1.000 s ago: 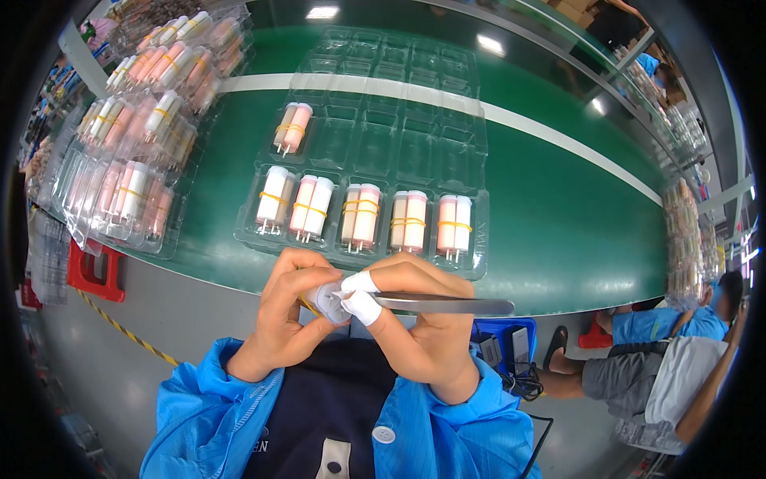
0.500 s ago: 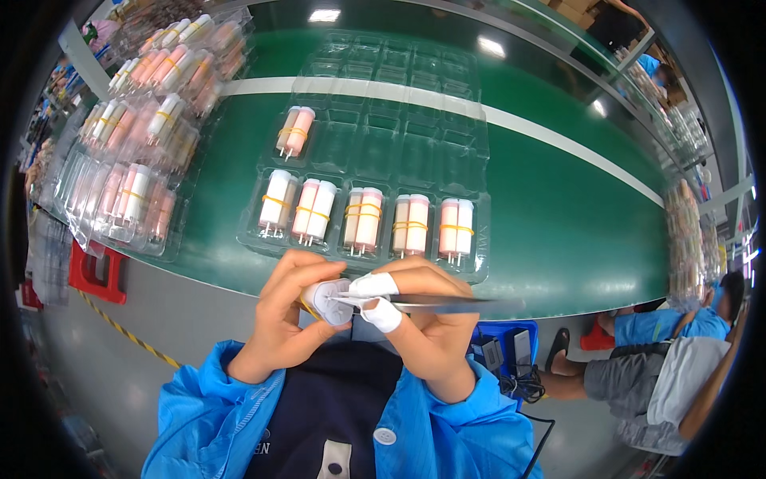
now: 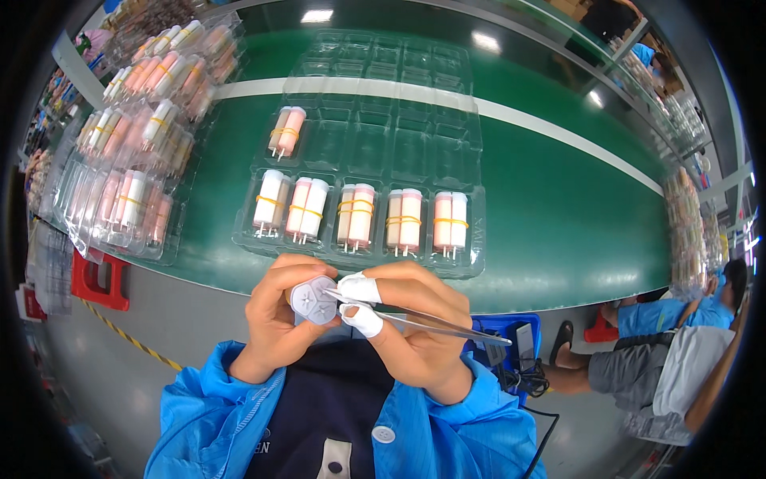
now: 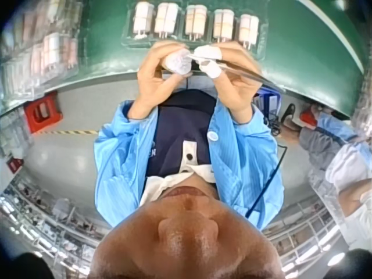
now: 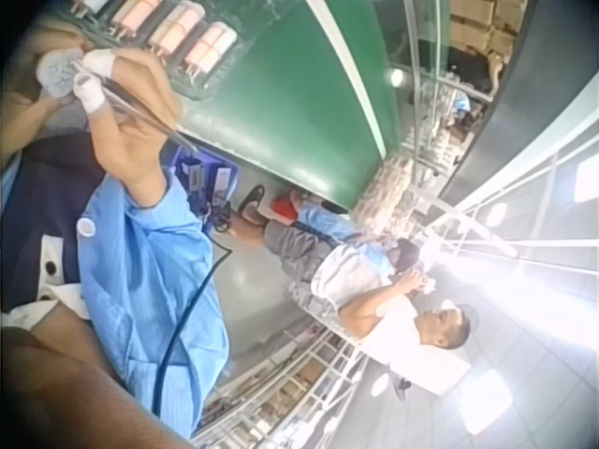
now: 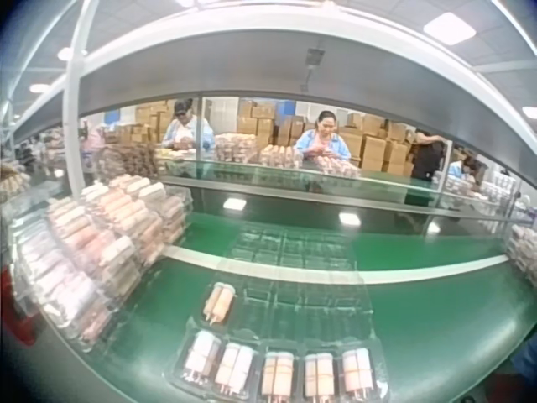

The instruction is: The person uses tweezers to insert small white components into cylindrical objects held in their left hand. They place the finished items into a clear plastic tray on the green table. The process is repeated for multiple units.

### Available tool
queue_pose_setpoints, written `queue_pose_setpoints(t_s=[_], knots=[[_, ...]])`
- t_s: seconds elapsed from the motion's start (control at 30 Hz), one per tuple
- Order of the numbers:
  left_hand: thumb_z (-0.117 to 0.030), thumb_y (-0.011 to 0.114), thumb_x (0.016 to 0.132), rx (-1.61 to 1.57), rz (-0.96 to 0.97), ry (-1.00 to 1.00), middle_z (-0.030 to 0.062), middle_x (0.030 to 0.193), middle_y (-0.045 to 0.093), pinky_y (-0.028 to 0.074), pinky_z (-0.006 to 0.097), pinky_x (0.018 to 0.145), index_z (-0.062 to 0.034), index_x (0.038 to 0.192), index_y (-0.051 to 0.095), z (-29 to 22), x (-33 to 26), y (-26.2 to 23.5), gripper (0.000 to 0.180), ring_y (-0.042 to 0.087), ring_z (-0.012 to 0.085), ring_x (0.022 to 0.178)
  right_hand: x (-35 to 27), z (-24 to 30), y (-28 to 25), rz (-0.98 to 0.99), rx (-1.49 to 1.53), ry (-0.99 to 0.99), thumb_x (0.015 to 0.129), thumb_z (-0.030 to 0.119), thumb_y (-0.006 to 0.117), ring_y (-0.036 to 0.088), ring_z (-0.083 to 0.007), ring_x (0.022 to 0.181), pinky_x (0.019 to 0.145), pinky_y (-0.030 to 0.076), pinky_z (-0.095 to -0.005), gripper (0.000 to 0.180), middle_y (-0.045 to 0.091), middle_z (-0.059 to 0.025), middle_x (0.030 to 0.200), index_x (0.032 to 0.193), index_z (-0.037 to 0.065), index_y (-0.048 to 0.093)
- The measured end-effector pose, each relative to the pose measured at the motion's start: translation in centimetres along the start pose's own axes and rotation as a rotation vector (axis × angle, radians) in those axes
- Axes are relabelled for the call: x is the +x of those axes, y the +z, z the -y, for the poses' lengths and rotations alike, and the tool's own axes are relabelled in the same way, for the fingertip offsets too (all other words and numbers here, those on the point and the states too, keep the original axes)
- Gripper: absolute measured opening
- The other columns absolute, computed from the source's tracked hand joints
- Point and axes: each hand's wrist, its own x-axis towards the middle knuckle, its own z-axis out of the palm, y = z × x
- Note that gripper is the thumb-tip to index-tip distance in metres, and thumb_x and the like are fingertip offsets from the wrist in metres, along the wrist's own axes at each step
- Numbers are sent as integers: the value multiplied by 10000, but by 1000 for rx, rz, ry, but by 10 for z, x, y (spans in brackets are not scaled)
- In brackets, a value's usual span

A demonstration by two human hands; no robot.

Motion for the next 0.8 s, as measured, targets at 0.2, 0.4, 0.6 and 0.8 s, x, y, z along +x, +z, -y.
queue_pose_setpoints(t_s=[0.2,0.4,0.6,0.8], knots=[[30,756,675,11,-17,26,172,1059,602,496,327,782,3,1128,589,0,2,1,484,616,261,936,2,2,-1,6,-6,25,746,-30,713,664,-199,782,665,534,-282,220,671,-172,890,961,-44,673],[32,749,681,38,-12,41,171,1057,598,493,325,781,3,1130,587,-1,2,0,478,614,264,924,3,2,-1,25,-25,32,745,-31,712,664,-200,786,670,534,-283,221,670,-172,894,962,-45,673],[15,764,707,84,42,66,176,1075,567,494,313,793,5,1135,551,1,3,-3,478,586,228,950,4,1,-1,34,-52,24,751,-29,706,660,-192,776,655,527,-273,203,669,-167,887,952,-40,678],[14,765,698,97,45,70,173,1072,564,486,315,791,6,1136,553,1,2,-4,486,580,229,941,1,0,-1,26,-19,44,770,-32,686,657,-181,769,640,522,-265,171,669,-163,887,942,-36,680]])
